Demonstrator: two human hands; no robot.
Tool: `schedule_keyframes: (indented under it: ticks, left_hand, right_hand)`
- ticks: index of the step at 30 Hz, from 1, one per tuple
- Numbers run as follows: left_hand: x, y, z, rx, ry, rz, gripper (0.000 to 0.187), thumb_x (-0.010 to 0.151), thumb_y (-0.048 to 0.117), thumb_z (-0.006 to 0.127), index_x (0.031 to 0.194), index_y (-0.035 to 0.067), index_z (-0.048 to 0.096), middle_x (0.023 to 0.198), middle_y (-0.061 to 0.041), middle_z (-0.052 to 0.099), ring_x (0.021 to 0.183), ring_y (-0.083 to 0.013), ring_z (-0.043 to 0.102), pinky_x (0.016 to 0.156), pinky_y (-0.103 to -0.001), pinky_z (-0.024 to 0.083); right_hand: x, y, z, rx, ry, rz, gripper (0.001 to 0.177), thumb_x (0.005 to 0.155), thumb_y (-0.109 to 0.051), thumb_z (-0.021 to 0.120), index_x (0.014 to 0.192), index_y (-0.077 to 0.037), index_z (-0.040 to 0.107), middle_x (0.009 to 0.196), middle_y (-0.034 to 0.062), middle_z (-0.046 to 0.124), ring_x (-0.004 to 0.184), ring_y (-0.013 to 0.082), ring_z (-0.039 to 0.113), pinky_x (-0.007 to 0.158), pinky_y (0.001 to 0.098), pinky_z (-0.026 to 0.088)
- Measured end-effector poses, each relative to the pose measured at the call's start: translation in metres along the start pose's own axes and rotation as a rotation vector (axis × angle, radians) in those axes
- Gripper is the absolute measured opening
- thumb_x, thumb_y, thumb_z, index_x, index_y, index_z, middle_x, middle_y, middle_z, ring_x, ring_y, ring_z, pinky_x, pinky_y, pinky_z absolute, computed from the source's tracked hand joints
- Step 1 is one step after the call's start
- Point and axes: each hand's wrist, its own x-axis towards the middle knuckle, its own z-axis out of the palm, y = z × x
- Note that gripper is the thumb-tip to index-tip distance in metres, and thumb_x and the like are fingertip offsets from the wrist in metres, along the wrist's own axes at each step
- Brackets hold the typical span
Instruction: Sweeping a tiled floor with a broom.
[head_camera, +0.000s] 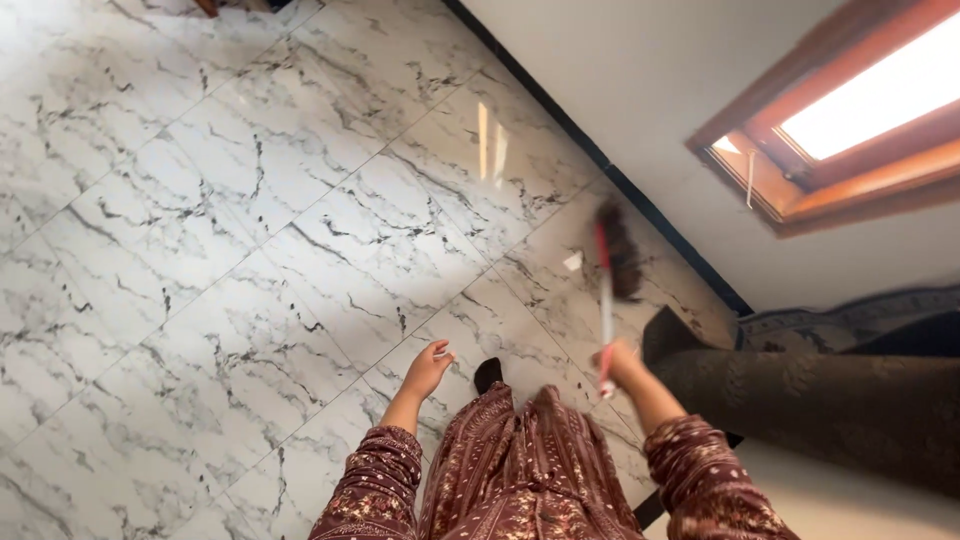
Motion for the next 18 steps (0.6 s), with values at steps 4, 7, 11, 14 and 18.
schedule_keyframes:
  ticks: [4,7,11,14,18]
  left_hand:
    - [0.014,0.006,-0.018,-0.076,-0.024,-0.01,0.067,0.089,0.043,0.073,0.145,0.01,0.055,0.142,-0.013,0.062,0.125,-0.0236,0.063,0.103,-0.037,0.05]
    - [0.026,0.019,-0.025,-0.162,0.031,-0.07,0.069,0.088,0.043,0.073,0.146,0.012,0.055,0.143,-0.014,0.06,0.124,-0.024,0.063,0.103,-0.038,0.05]
    - [0.052,0.046,-0.047,-0.172,0.118,-0.102,0.068,0.089,0.047,0.07,0.147,0.014,0.055,0.143,-0.012,0.062,0.127,-0.0247,0.062,0.105,-0.039,0.049]
    - [0.078,0.08,-0.042,-0.166,0.169,-0.171,0.066,0.091,0.049,0.066,0.147,0.016,0.056,0.145,-0.01,0.062,0.132,-0.0265,0.058,0.108,-0.042,0.047]
    - [0.118,0.126,-0.029,-0.244,0.179,-0.284,0.064,0.096,0.051,0.061,0.15,0.018,0.051,0.149,-0.011,0.057,0.137,-0.0307,0.054,0.111,-0.046,0.046]
  right_hand:
    - [-0.048,-0.049,0.047,0.06,-0.151,-0.44,0.053,0.081,-0.006,0.076,0.127,0.001,0.051,0.099,0.0236,0.073,0.081,0.0298,0.071,0.066,0.0385,0.058]
    - [-0.066,-0.114,-0.007,0.028,-0.379,-0.357,0.038,0.095,-0.018,0.065,0.125,0.005,0.062,0.101,0.0221,0.071,0.074,0.0272,0.062,0.059,0.0328,0.054]
    - [-0.041,-0.184,-0.118,0.462,-0.508,-0.28,0.049,0.088,-0.007,0.067,0.135,0.002,0.057,0.088,0.0157,0.07,0.059,0.0213,0.059,0.045,0.031,0.049]
    - [0.001,-0.216,-0.19,0.537,-0.475,-0.373,0.055,0.085,-0.005,0.072,0.137,0.002,0.055,0.078,0.0142,0.065,0.05,0.0222,0.052,0.038,0.0329,0.042]
    - [0.076,-0.258,-0.255,0.141,-0.093,-0.829,0.055,0.085,-0.009,0.078,0.133,0.011,0.06,0.086,0.0115,0.075,0.068,0.0145,0.07,0.059,0.0261,0.056]
